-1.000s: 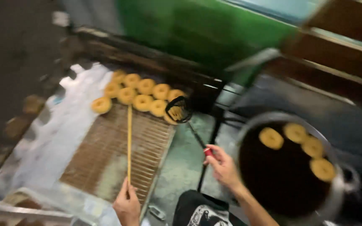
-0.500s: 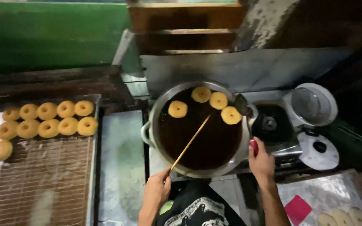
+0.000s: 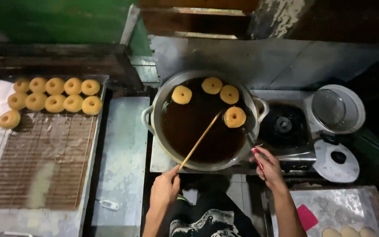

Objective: Removing fried donuts from a pot of hot oil using a skimmer and a wooden stick and placing them on a cooling rack.

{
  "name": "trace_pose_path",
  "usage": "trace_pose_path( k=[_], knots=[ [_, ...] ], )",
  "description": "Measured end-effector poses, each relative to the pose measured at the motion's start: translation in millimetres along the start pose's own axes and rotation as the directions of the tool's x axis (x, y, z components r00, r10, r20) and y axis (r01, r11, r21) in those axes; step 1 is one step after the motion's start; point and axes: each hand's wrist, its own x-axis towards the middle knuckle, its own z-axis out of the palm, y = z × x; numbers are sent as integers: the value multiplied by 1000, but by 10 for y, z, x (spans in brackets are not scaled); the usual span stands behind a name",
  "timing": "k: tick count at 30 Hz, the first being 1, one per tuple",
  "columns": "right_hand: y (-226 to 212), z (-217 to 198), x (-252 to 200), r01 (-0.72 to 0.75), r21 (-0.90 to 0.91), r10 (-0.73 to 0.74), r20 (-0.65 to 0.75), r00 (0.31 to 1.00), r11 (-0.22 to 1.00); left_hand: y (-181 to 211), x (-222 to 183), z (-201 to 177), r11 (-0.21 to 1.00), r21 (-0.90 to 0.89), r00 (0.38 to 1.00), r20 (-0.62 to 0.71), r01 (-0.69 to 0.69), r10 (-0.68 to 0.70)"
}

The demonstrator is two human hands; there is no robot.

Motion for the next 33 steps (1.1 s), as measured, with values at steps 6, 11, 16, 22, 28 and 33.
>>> trace_pose_path(
  k=[6, 11, 16, 22, 28, 33],
  knots=[
    [-28, 217, -177, -72, 41, 60, 245, 968, 997, -454, -249, 101, 973, -225, 959, -262, 46, -106],
    [9, 525, -246, -70, -150, 126, 404, 906, 986, -836, -366, 164, 925, -363, 911, -335, 111, -241],
    [-204, 852, -621, -66, -390, 231, 392, 890, 918, -880, -488, 122, 897, -438, 854, -443, 60, -273],
    [-317, 958, -904, 58, -746, 240, 286, 927, 663, -827, -529, 18, 866, -499, 849, -444, 31, -286],
    [-245, 1146, -745, -120, -439, 289, 341, 895, 890, -866, -546, -222, 790, -609, 820, -417, 68, -393],
    [-178, 1694, -500, -29, -132, 94, 518, 850, 991, -1249, -552, -542, 734, -677, 732, -471, 57, -492]
  ],
)
